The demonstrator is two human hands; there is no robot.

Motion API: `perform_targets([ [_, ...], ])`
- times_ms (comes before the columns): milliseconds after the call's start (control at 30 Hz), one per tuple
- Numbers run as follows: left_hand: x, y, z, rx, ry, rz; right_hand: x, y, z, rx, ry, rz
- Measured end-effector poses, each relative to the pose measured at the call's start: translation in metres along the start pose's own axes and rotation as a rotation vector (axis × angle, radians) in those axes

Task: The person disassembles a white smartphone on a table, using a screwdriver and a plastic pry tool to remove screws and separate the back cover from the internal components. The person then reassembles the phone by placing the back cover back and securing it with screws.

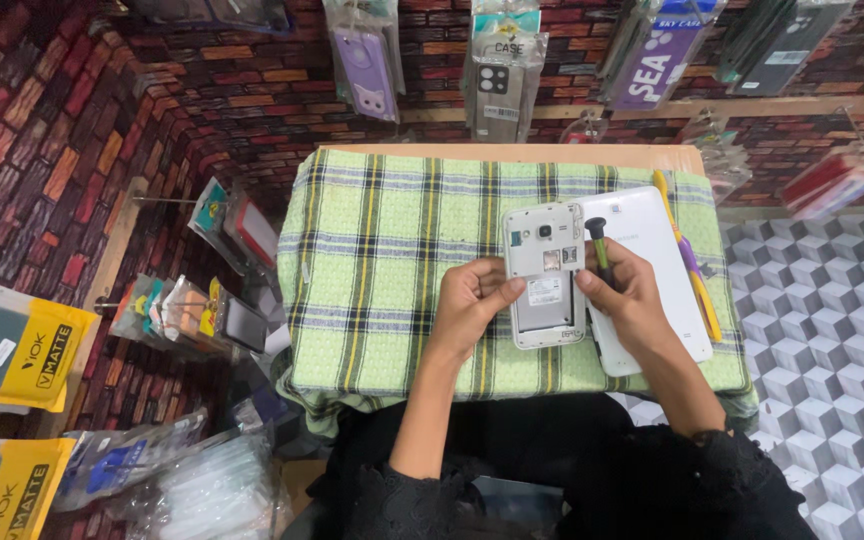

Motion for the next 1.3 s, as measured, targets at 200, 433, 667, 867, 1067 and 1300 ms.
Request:
perform_targets([
  [200, -0.007, -0.004, 0.001, 0.157, -0.109, 0.217, 0.005, -0.003, -0.002, -0.012, 0.037, 0.029],
  [433, 0.011, -0.022, -0.013, 0.489, -0.364, 1.061, -0.009, -0.011, 0.013, 0.033, -0.159, 0.159],
  [667, 0.009, -0.034, -0.021, 0.634, -0.489, 1.147, -0.026, -0.022, 0.018, 0.085, -0.195, 0.464],
  [867, 0.015, -0.029, -0.019, 0.583, -0.438, 1.280, -0.035, -0.014, 0.013, -0.035, -0.262, 0.529],
  [1067, -0.001, -0.022, -0.005, 0.392, -0.410, 1.205, -0.019, -0.001, 0.006, -0.206, -0.194, 0.515],
  [1300, -0.054, -0.065, 0.023, 0.566, -0.527, 1.320, -0.025, -0.001, 0.003, -0.371, -0.279, 0.394],
])
Point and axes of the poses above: each hand's wrist, its own z-axis towards the middle knuckle, its own x-axis out of the palm, y = z × x, the point moved 8 cm from there along z, towards the middle knuckle, and after that the axes turned 13 degrees about -y, right-handed, at the moved point
